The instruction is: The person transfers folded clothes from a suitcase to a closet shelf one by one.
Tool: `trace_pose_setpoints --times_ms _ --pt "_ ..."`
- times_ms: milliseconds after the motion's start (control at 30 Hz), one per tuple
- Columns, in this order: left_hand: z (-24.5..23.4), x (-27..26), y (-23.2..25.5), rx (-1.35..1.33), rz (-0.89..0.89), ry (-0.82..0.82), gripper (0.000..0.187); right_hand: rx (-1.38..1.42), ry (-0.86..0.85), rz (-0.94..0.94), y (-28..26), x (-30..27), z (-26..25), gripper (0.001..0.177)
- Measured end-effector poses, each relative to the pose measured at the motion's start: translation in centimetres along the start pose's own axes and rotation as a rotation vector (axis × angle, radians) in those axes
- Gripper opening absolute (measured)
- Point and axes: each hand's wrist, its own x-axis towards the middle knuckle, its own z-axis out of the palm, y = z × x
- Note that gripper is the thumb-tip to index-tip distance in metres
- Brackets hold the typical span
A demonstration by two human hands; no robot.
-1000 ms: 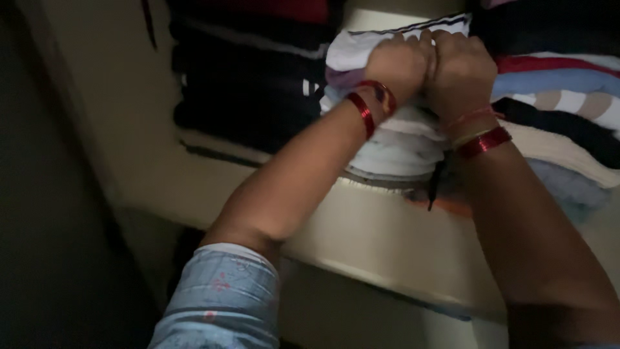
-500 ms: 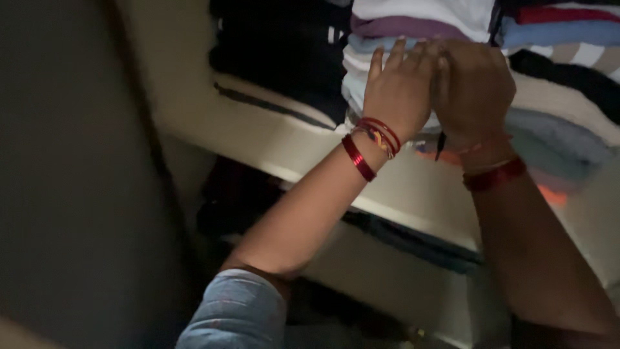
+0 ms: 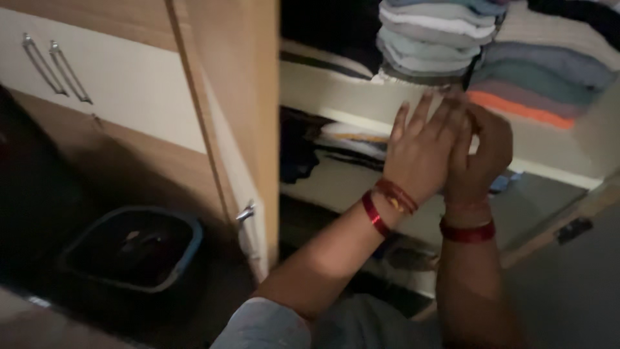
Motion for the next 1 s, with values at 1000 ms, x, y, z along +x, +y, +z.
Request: trace_pose_setpoints --times_ms 1000 --pt "-35.0 -25.2 9.5 0.320 -0.264 -0.329 0.055 0.264 -0.500 0.011 -33.6 -15.0 -17.4 0.030"
